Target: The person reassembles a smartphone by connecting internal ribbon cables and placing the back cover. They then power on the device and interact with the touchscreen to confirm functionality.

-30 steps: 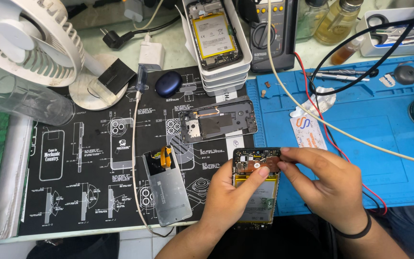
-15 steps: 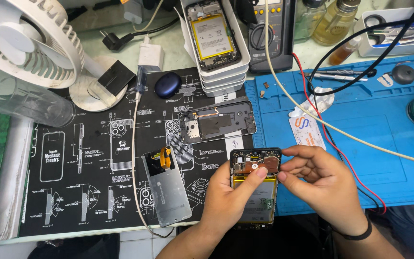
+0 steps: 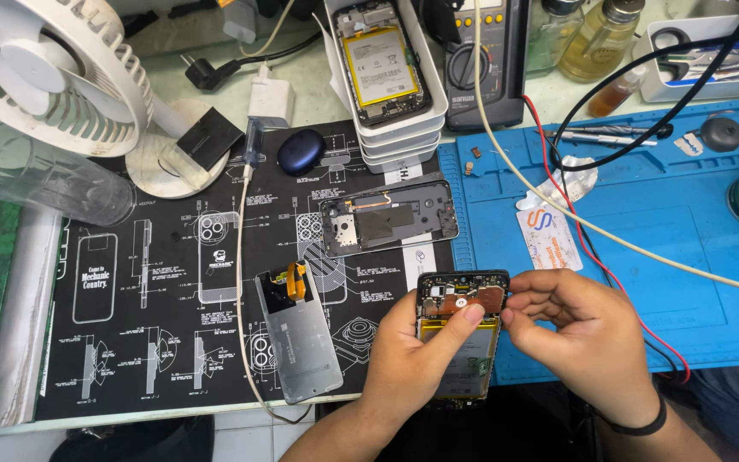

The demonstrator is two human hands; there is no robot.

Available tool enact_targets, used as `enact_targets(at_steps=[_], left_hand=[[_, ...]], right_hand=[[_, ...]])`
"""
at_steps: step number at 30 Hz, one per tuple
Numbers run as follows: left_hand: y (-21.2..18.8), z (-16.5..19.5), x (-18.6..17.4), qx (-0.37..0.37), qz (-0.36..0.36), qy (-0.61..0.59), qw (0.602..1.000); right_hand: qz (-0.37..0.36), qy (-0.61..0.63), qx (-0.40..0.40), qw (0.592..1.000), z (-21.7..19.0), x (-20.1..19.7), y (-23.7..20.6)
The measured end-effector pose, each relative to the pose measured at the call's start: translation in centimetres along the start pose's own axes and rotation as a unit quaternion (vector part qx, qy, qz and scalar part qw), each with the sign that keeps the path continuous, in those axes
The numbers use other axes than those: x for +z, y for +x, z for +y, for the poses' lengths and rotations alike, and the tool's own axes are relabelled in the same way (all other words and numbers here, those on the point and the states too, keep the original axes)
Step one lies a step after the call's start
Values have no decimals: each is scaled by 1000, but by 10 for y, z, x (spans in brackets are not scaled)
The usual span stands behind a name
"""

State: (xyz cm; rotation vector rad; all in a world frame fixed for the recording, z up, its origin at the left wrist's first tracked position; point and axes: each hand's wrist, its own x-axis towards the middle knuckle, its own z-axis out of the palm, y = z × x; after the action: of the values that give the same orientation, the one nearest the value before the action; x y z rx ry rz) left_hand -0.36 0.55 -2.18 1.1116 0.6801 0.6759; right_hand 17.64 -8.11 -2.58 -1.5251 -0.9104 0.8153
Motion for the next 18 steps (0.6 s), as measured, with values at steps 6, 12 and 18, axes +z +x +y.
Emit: enact_targets(at_steps=[6, 12, 18], left_hand=[[1, -2, -1, -3, -9, -6, 1000], [1, -2, -1, 10, -10, -9, 1000], [1, -2, -2, 0, -11, -12, 1000]], right_hand=[[14, -37, -8, 999, -5, 2, 0], [13, -33, 5, 999, -3, 1, 1], [14, -16, 30, 999, -3, 1, 3]])
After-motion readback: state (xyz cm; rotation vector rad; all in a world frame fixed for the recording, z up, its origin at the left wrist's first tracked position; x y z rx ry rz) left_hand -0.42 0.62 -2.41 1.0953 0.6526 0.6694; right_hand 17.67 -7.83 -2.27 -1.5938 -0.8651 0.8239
